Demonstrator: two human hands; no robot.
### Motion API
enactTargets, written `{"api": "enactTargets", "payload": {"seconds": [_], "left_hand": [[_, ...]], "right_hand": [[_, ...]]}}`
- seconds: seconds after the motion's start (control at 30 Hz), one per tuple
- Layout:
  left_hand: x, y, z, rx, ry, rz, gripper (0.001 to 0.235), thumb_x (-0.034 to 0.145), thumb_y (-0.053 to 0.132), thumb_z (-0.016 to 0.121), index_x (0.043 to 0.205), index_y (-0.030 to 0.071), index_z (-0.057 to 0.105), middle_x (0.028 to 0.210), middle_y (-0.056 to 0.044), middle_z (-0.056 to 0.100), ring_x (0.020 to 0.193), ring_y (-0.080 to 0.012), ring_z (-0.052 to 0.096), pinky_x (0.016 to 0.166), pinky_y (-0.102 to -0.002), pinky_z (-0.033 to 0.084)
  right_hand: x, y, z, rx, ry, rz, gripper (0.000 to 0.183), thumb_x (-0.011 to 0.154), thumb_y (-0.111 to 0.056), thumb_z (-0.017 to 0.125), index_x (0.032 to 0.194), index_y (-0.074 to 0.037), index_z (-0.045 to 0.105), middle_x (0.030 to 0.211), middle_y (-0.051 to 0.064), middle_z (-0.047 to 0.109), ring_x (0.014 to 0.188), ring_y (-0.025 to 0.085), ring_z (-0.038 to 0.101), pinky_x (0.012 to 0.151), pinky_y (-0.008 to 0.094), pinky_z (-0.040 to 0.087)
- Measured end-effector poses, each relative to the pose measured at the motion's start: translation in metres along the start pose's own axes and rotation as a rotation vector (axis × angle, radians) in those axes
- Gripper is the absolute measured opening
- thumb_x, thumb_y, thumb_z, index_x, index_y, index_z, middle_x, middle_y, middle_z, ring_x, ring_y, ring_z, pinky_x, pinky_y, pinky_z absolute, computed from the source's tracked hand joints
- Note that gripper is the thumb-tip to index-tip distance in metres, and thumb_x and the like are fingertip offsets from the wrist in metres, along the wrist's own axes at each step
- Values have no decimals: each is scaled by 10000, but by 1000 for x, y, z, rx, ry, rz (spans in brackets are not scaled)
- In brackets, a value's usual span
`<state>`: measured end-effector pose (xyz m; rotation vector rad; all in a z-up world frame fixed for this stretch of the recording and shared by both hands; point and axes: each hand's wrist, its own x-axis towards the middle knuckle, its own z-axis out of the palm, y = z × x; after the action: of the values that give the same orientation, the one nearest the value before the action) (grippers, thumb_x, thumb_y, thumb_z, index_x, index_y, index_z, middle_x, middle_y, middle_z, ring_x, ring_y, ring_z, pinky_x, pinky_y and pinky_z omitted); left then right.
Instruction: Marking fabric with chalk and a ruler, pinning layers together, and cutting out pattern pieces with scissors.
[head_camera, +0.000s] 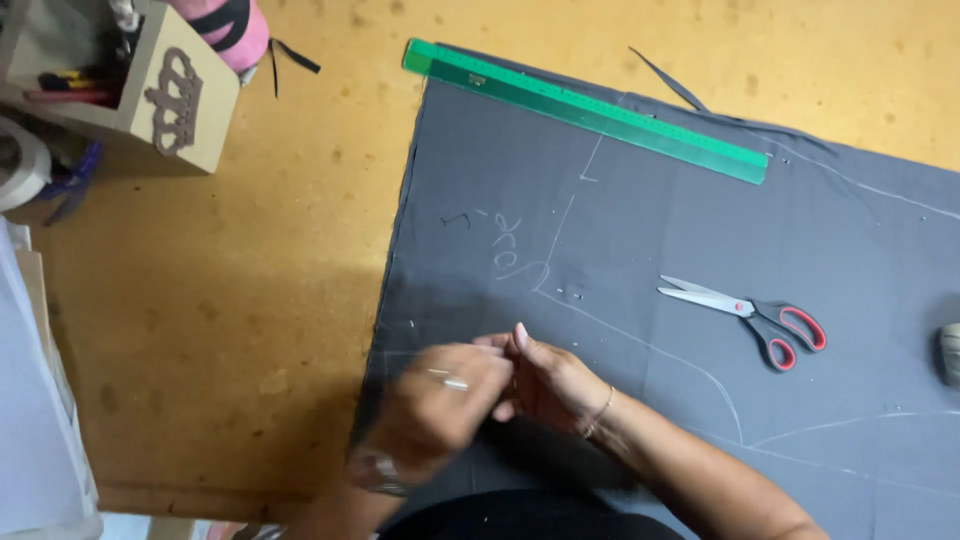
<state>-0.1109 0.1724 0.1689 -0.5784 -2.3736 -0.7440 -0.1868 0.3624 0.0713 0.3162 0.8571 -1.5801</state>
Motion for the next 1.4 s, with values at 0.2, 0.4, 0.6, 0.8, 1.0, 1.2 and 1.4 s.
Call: {"api": "enactTargets", "payload": {"seconds": [0.2, 0.4, 0.6, 0.8, 1.0, 1.2, 1.4], "left_hand": [[43, -83, 76, 34, 93, 1, 269, 950, 96, 799, 1158, -53, 717, 1178, -169, 704, 1152, -369, 656, 995, -456, 552], [88, -243, 196, 464, -171, -593, 868, 954, 584, 684, 1553, 7, 436, 1668, -221, 226, 1556, -398, 154, 1261, -602, 88], [108, -258, 245, 547, -153, -687, 825, 955, 596, 575, 1437, -71, 516, 1537, -319, 444, 1464, -463, 381, 1271, -607, 97], [103, -226, 253, 535, -194, -653, 832, 949, 569, 610, 1477, -55, 455, 1582, -350, 344, 1480, -482, 348, 1257, -612, 216], [105, -247, 245, 407, -129, -666, 817, 879, 559, 724, 1441, 0, 529, 1593, -263, 393, 1491, -403, 372, 1259, -569, 246], [102, -249, 249, 406, -161, -676, 775, 943, 549, 645, 1477, 6, 503, 1610, -259, 365, 1519, -402, 314, 1281, -537, 209], [97, -249, 251, 397, -137, -648, 808, 963, 550, 660, 1534, 19, 445, 1644, -244, 304, 1555, -392, 253, 1299, -543, 184]], "right_hand": [[-28, -72, -54, -77, 315, -251, 315, 1034, -380, 585, 848, -126, 591, 588, -72, 338, 463, 11, 220, 337, 190, 81], [-36, -215, -149, -1496, 999, -934, 301, 977, -356, 811, 1177, -162, 695, 1147, -57, 724, 564, 101, 390, 640, 270, 412], [0, -279, -233, -2096, 1116, -979, 511, 956, -507, 779, 1393, -246, 724, 1368, -1, 718, 1159, 181, 702, 756, 380, 561], [-16, -296, -243, -2118, 985, -1051, 535, 963, -379, 856, 1411, -106, 751, 1327, 73, 751, 1051, 232, 713, 841, 361, 542], [-9, -298, -225, -1729, 844, -739, 652, 760, -253, 886, 1363, -86, 703, 1230, 99, 669, 946, 239, 638, 897, 343, 502], [-1, -320, -208, -1741, 908, -366, 313, 728, -292, 941, 848, -117, 710, 1031, 46, 594, 830, 198, 565, 830, 314, 435], [3, -323, -196, -1696, 1004, -218, 548, 696, -313, 928, 1137, -94, 691, 1181, 68, 718, 948, 288, 620, 857, 410, 473]]}}
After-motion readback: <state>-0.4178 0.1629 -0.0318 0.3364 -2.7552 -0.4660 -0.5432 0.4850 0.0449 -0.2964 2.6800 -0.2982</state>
